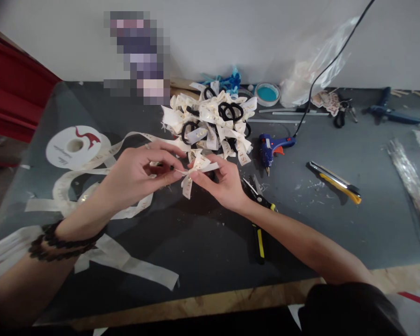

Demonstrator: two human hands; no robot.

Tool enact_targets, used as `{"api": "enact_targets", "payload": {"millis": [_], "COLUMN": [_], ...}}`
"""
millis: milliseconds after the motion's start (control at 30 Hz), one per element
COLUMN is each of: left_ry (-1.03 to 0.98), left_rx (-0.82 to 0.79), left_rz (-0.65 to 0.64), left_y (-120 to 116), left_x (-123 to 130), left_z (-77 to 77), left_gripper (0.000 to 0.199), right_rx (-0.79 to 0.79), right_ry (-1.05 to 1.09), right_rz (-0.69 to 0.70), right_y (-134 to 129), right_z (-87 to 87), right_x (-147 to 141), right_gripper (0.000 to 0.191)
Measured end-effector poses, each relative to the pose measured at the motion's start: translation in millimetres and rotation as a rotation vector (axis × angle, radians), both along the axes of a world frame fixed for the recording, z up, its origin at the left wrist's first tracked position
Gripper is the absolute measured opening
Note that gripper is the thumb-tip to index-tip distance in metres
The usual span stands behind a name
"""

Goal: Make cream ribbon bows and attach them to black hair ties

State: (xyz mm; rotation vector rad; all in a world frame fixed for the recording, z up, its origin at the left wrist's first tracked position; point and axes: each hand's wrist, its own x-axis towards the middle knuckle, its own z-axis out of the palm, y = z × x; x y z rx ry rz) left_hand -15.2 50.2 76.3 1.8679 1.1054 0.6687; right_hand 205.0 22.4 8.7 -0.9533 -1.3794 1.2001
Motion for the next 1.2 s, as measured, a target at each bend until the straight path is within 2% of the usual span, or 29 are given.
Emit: {"api": "enact_targets", "payload": {"millis": [100, 233, 367, 567, 633, 767, 967, 1067, 1200], "left_ry": [0.038, 0.057, 0.101, -0.095, -0.123, -0.039, 0.033, 0.161, 0.362], "left_rx": [-0.029, 0.003, 0.027, -0.265, -0.288, -0.228, -0.164, -0.1, 0.013], "left_rz": [-0.04, -0.083, -0.117, -0.067, -0.048, -0.08, -0.096, -0.119, -0.238], "left_y": [0, 1, 1, 0, 1, 1, 1, 3, 5], "left_x": [1, 3, 3, 3, 3, 3, 3, -1, -8], "left_z": [-2.2, -6.2, -6.7, -12.2, -15.3, -17.2, -10.1, -7.1, -9.7], "left_gripper": [0.021, 0.015, 0.014, 0.022, 0.021, 0.012, 0.015, 0.016, 0.022], "right_rx": [-0.043, -0.115, -0.107, -0.113, -0.113, -0.081, -0.057, -0.054, -0.013], "right_ry": [0.048, 0.078, 0.053, 0.077, 0.051, -0.029, -0.008, -0.075, -0.274], "right_rz": [0.001, 0.028, 0.03, -0.003, 0.004, 0.016, 0.042, 0.045, 0.038], "right_y": [0, 0, 0, 2, 2, 1, 1, 1, -1], "right_z": [-0.5, -0.9, 0.6, 0.2, 1.2, 4.9, 2.5, 1.0, 1.9], "right_x": [-1, -2, -4, -4, -4, -4, -4, -3, -4], "right_gripper": [0.02, 0.022, 0.02, 0.02, 0.023, 0.021, 0.022, 0.025, 0.03]}}
